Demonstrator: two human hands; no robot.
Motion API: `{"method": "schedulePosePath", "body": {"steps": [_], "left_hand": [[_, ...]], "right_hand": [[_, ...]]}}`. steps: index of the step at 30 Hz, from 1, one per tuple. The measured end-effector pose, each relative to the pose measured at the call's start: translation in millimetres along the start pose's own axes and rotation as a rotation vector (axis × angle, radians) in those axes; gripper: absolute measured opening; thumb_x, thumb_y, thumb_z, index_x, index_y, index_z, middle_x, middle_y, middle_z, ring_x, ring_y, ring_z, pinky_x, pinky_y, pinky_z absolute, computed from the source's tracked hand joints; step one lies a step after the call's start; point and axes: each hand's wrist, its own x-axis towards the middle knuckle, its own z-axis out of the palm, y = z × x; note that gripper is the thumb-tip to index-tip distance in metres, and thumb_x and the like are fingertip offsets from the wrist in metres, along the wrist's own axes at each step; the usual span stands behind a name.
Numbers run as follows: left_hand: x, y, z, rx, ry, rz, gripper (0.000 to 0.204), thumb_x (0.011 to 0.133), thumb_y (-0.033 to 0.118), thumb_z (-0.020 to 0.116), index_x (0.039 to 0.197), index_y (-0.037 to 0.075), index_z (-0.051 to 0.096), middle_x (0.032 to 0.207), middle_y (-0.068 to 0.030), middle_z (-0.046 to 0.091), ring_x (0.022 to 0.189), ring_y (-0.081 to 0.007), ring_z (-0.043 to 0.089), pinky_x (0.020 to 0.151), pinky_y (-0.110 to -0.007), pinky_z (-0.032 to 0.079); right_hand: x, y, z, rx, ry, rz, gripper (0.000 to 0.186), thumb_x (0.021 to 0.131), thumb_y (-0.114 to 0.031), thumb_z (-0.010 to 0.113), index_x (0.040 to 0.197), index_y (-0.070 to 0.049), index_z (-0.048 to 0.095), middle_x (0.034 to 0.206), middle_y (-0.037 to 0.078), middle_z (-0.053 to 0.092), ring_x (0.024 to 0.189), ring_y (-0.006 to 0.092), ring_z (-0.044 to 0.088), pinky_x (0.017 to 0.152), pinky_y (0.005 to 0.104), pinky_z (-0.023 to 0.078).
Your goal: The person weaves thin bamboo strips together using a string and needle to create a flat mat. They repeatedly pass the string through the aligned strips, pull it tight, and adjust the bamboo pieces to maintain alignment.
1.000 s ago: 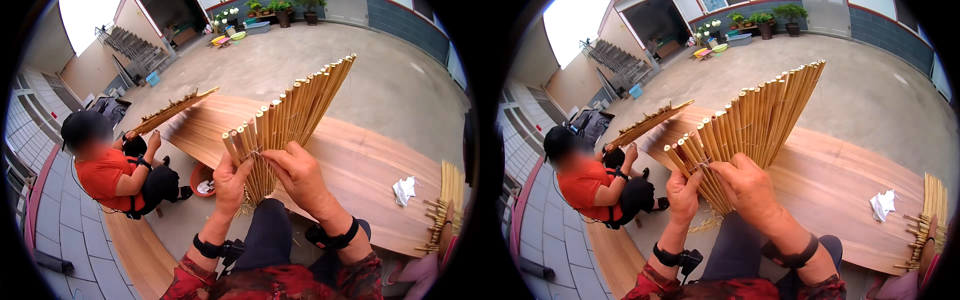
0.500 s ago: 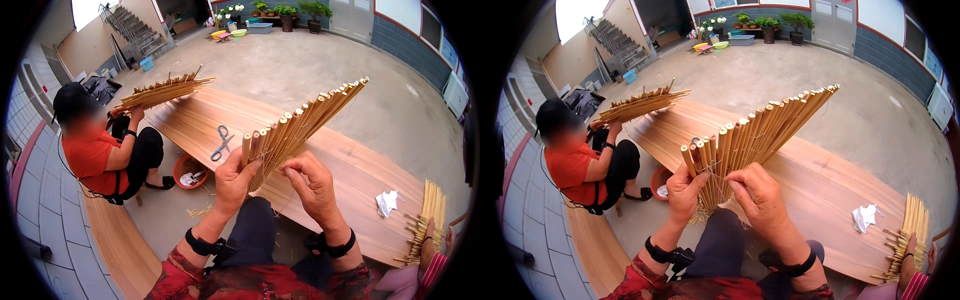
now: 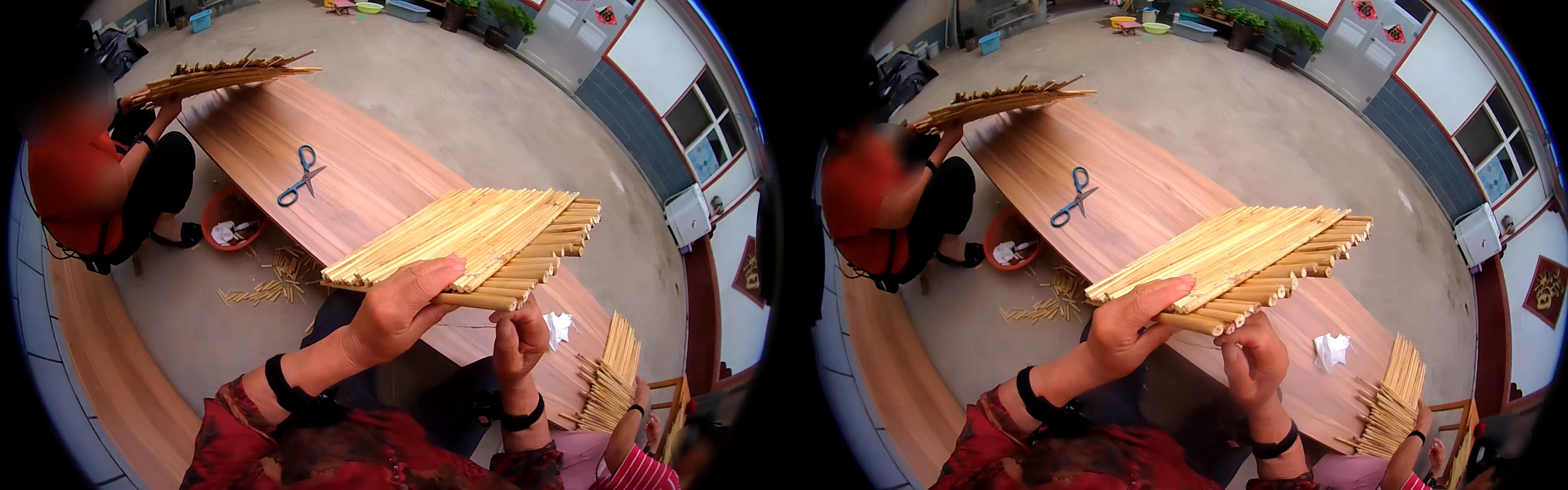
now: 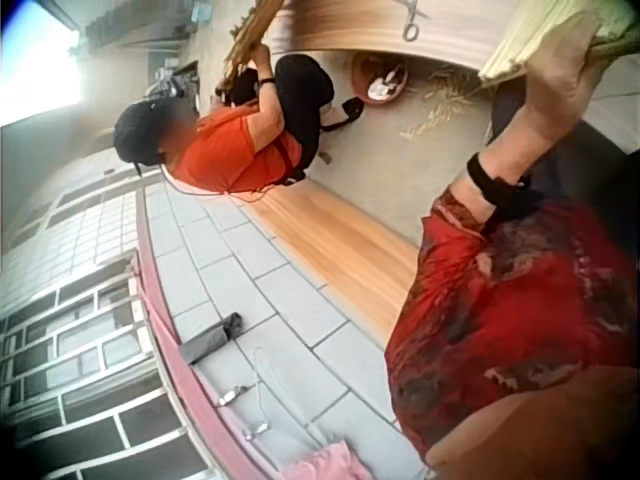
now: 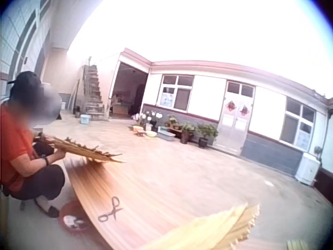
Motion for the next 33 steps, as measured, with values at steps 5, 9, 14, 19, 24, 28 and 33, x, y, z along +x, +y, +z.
{"method": "schedulePosePath", "body": {"steps": [5, 9, 14, 19, 24, 28, 33], "left_hand": [[-12, -3, 2, -0.054, -0.026, 0.082, 0.05, 0.073, -0.009, 0.072, 0.121, -0.002, 0.059, 0.117, -0.0213, 0.066, 0.108, -0.0358, 0.065, 0.091, -0.042, 0.054], [-19, -7, -8, -0.075, -0.06, 0.103, 0.048, 0.073, -0.007, 0.073, 0.119, -0.002, 0.059, 0.116, -0.0217, 0.066, 0.106, -0.0358, 0.066, 0.092, -0.043, 0.053], [-25, -10, -11, -0.105, -0.098, 0.085, 0.047, 0.075, -0.005, 0.073, 0.119, -0.002, 0.058, 0.118, -0.0222, 0.065, 0.108, -0.0357, 0.065, 0.093, -0.043, 0.053], [-15, -8, -20, -0.116, -0.135, 0.019, 0.054, 0.069, -0.01, 0.071, 0.122, -0.002, 0.057, 0.121, -0.0226, 0.062, 0.106, -0.0374, 0.064, 0.09, -0.042, 0.053], [3, -19, -25, -0.115, -0.125, -0.181, 0.047, 0.078, -0.008, 0.069, 0.123, -0.001, 0.058, 0.115, -0.0166, 0.067, 0.107, -0.0256, 0.065, 0.092, -0.035, 0.052], [11, -29, -38, -0.319, 0.016, -0.373, 0.033, 0.09, -0.005, 0.062, 0.122, -0.001, 0.059, 0.11, -0.0054, 0.068, 0.099, -0.0096, 0.062, 0.087, -0.024, 0.05], [16, -31, -46, -0.297, 0.107, -0.427, 0.03, 0.09, -0.004, 0.065, 0.12, -0.002, 0.06, 0.108, -0.0024, 0.068, 0.096, -0.0079, 0.06, 0.085, -0.024, 0.049]], "right_hand": [[-15, -7, -15, -0.341, -0.22, -0.14, 0.021, 0.079, -0.005, 0.063, 0.1, -0.003, 0.064, 0.104, 0.019, 0.068, 0.092, 0.0369, 0.065, 0.082, 0.041, 0.051], [-12, -19, -4, -0.436, -0.265, -0.14, 0.02, 0.079, -0.005, 0.06, 0.097, -0.002, 0.069, 0.101, 0.018, 0.069, 0.095, 0.0378, 0.065, 0.086, 0.0428, 0.05], [-7, -21, 0, -0.491, -0.294, -0.198, 0.028, 0.078, -0.005, 0.063, 0.105, 0.001, 0.069, 0.109, 0.021, 0.068, 0.102, 0.0398, 0.066, 0.092, 0.0431, 0.05], [-1, -17, 4, -0.355, -0.283, -0.185, 0.03, 0.075, -0.003, 0.065, 0.105, 0.002, 0.068, 0.108, 0.021, 0.068, 0.101, 0.0398, 0.065, 0.089, 0.0424, 0.051], [30, -17, 25, -0.259, -0.193, -0.251, 0.019, 0.077, -0.002, 0.072, 0.094, -0.003, 0.064, 0.099, 0.015, 0.066, 0.087, 0.0334, 0.064, 0.074, 0.0401, 0.051], [63, -12, 53, -0.078, -0.089, -0.219, 0.014, 0.08, -0.002, 0.071, 0.092, -0.002, 0.063, 0.093, 0.015, 0.063, 0.086, 0.033, 0.062, 0.073, 0.0385, 0.05], [73, -11, 61, -0.153, -0.007, -0.16, 0.011, 0.082, -0.006, 0.07, 0.092, -0.004, 0.064, 0.079, 0.012, 0.054, 0.077, 0.0309, 0.059, 0.067, 0.0409, 0.049]]}}
